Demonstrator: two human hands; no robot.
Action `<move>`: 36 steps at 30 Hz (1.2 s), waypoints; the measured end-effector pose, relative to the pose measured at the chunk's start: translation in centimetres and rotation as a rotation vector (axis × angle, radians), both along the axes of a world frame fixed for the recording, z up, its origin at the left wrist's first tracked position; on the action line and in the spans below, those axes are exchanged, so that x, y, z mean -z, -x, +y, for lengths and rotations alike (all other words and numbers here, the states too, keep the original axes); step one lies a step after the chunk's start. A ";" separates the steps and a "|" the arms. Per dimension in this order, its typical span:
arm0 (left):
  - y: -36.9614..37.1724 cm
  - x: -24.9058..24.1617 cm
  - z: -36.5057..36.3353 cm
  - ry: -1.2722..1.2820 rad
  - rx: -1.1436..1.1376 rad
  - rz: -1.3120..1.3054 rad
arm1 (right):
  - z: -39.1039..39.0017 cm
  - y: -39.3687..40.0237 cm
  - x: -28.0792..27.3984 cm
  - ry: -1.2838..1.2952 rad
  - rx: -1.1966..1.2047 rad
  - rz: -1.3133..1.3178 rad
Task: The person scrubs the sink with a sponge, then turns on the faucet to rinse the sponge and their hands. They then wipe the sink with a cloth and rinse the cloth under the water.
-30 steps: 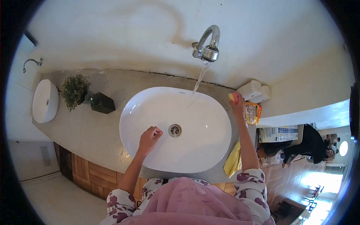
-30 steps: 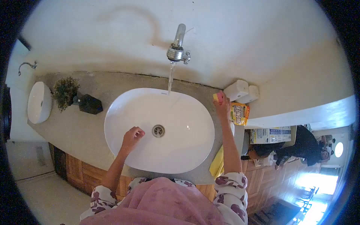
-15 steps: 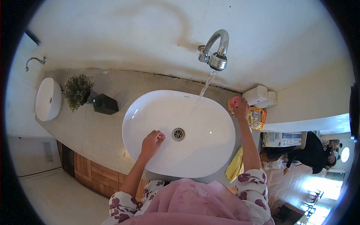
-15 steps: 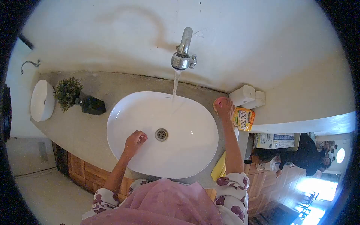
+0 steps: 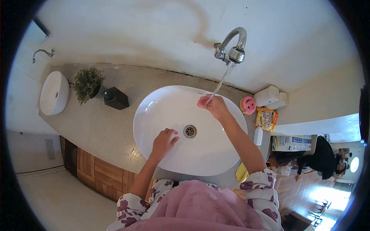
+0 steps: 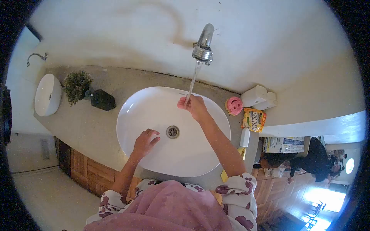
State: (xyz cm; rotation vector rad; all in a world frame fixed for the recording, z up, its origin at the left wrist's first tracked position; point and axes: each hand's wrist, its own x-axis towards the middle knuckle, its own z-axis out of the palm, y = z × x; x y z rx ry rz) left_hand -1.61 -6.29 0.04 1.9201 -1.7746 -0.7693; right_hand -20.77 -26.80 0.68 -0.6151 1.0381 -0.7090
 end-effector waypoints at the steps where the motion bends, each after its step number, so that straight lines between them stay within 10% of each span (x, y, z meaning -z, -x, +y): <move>1: -0.1 0.1 0.3 -0.004 -0.017 0.013 | -0.3 -0.9 0.3 0.001 -0.012 -0.010; 36: 0.8 3.6 1.5 0.053 -0.039 -0.017 | 0.1 -2.2 -0.1 -0.027 -0.088 -0.121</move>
